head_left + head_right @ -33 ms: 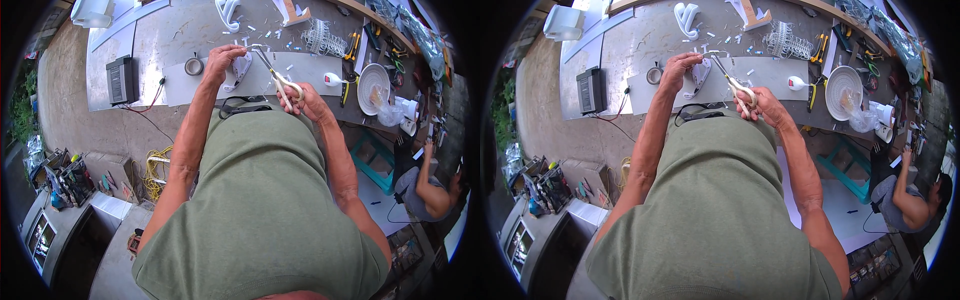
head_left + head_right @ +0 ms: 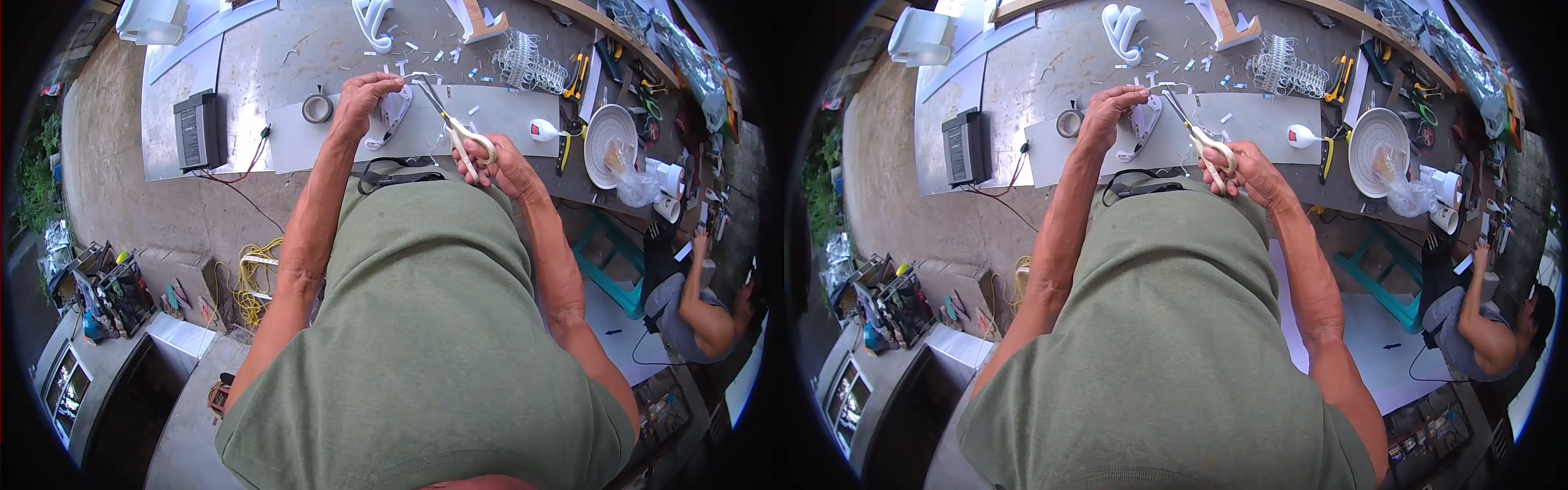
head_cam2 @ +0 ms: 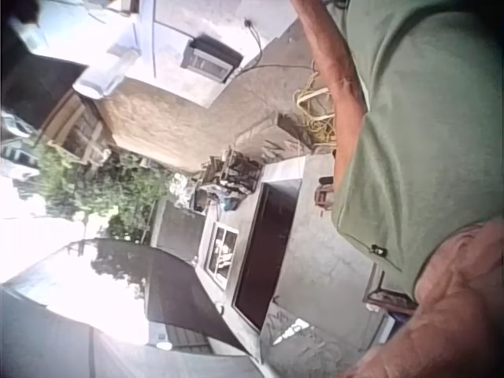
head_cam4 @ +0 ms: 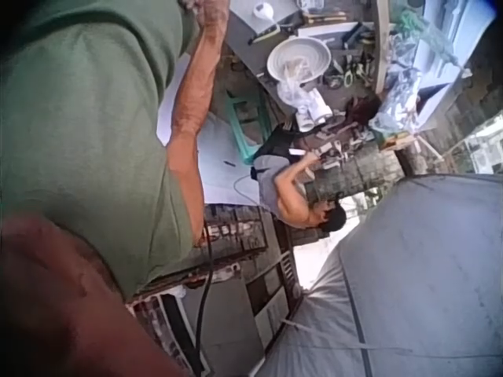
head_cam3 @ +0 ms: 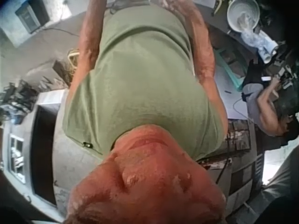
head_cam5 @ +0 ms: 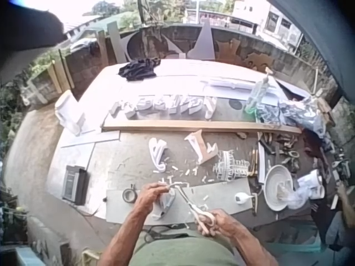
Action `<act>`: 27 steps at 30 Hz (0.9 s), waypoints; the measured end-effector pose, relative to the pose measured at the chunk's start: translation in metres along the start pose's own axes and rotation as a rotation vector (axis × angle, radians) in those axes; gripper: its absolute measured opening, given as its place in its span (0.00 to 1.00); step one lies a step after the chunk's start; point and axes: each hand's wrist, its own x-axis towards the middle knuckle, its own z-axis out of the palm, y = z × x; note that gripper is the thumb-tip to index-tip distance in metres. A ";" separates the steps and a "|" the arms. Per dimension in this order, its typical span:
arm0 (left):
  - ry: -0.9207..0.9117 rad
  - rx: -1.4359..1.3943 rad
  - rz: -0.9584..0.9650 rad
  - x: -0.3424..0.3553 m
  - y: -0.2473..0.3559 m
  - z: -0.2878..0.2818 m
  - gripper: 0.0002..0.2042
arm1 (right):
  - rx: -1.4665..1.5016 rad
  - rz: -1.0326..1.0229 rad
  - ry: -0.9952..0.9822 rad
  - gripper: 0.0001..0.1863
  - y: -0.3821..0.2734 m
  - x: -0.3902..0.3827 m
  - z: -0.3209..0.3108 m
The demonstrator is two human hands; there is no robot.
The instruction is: Preparing and wiring LED components for a sign on a workbench.
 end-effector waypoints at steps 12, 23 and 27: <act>-0.010 0.048 -0.008 -0.004 0.003 0.002 0.11 | 0.061 -0.030 0.006 0.25 0.000 0.033 0.005; -0.046 0.100 -0.008 -0.005 0.007 0.004 0.11 | -0.019 -0.044 0.035 0.24 0.006 0.038 0.002; -0.039 0.102 -0.008 -0.005 0.005 0.004 0.11 | -0.010 -0.047 0.028 0.23 0.006 0.039 0.001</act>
